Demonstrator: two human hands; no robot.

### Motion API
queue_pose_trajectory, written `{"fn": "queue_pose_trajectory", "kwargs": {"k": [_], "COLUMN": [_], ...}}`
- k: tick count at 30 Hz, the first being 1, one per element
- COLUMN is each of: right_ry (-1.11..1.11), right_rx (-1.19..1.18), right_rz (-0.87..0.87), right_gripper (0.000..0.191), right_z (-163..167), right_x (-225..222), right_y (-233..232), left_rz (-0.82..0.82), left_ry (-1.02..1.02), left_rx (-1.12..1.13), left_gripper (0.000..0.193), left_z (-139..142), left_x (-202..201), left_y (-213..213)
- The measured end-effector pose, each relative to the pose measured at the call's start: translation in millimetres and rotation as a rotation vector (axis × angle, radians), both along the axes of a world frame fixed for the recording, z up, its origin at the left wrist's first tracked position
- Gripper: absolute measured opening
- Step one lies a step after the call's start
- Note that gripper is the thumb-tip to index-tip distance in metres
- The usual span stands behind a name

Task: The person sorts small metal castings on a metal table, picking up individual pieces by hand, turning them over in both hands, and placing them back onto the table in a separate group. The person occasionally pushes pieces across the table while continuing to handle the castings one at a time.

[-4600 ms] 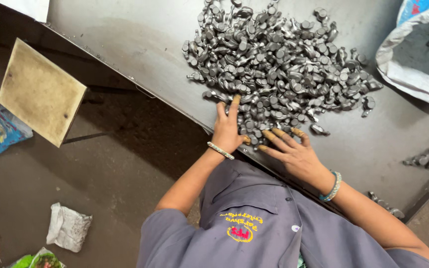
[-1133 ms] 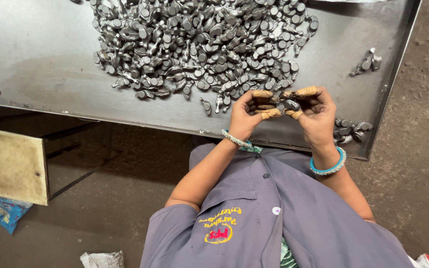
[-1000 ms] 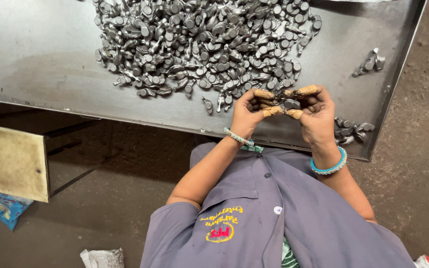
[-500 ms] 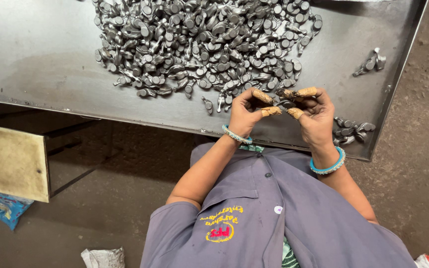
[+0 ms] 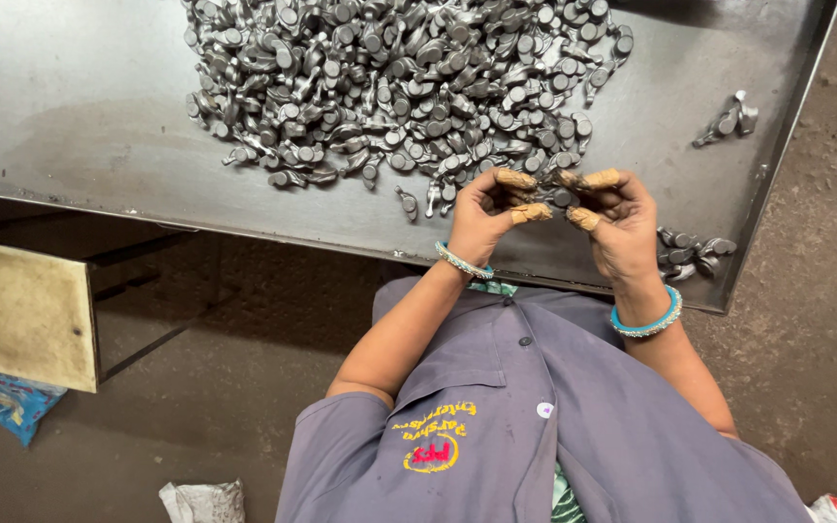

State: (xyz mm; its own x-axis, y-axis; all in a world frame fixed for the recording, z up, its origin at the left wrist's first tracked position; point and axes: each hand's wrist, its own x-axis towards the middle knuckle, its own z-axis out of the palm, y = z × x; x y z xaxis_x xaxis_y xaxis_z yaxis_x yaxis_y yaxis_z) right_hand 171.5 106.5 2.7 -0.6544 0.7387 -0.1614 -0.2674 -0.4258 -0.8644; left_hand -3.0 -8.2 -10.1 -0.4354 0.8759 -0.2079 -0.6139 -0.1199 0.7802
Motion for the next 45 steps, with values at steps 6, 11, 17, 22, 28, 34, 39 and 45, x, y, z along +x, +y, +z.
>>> {"fn": "queue_pose_trajectory", "kwargs": {"k": [6,11,17,22,28,34,39,45], "right_ry": [-0.046,-0.032,-0.004,0.024,-0.065,-0.375,-0.704,-0.243], "right_rx": [0.187,0.202,0.081,-0.017,0.005,0.144,0.314,0.378], "right_rz": [-0.074,-0.078,-0.01,0.03,0.063,0.343,0.371,0.073], "right_gripper": [0.033,0.03,0.036,0.037,0.03,0.02,0.023,0.032], "right_z": [-1.2,-0.3,-1.1,-3.5,-10.1,-8.1,28.6,57.4], "right_x": [4.4,4.6,-0.8,-2.6,2.2,-1.4,-12.5,-48.5], "right_y": [-4.4,-6.1,-2.3,-2.0,-3.2,1.3,40.6,47.1], "left_rz": [0.015,0.01,-0.007,0.003,-0.009,0.036,0.087,0.077], "left_ry": [0.071,0.081,0.039,-0.012,0.05,0.792,1.266,1.412], "left_rx": [0.0,0.007,0.045,0.054,0.026,-0.167,-0.367,-0.346], "left_gripper": [0.034,0.033,0.027,0.025,0.02,0.021,0.031,0.05], "left_z": [2.9,5.6,4.7,2.5,-0.5,21.6,47.2,42.5], "left_x": [2.1,1.5,-0.5,0.3,0.4,-7.5,-21.3,-12.6], "left_y": [0.4,0.4,2.7,3.4,1.9,-19.3,-31.4,-17.8]}}
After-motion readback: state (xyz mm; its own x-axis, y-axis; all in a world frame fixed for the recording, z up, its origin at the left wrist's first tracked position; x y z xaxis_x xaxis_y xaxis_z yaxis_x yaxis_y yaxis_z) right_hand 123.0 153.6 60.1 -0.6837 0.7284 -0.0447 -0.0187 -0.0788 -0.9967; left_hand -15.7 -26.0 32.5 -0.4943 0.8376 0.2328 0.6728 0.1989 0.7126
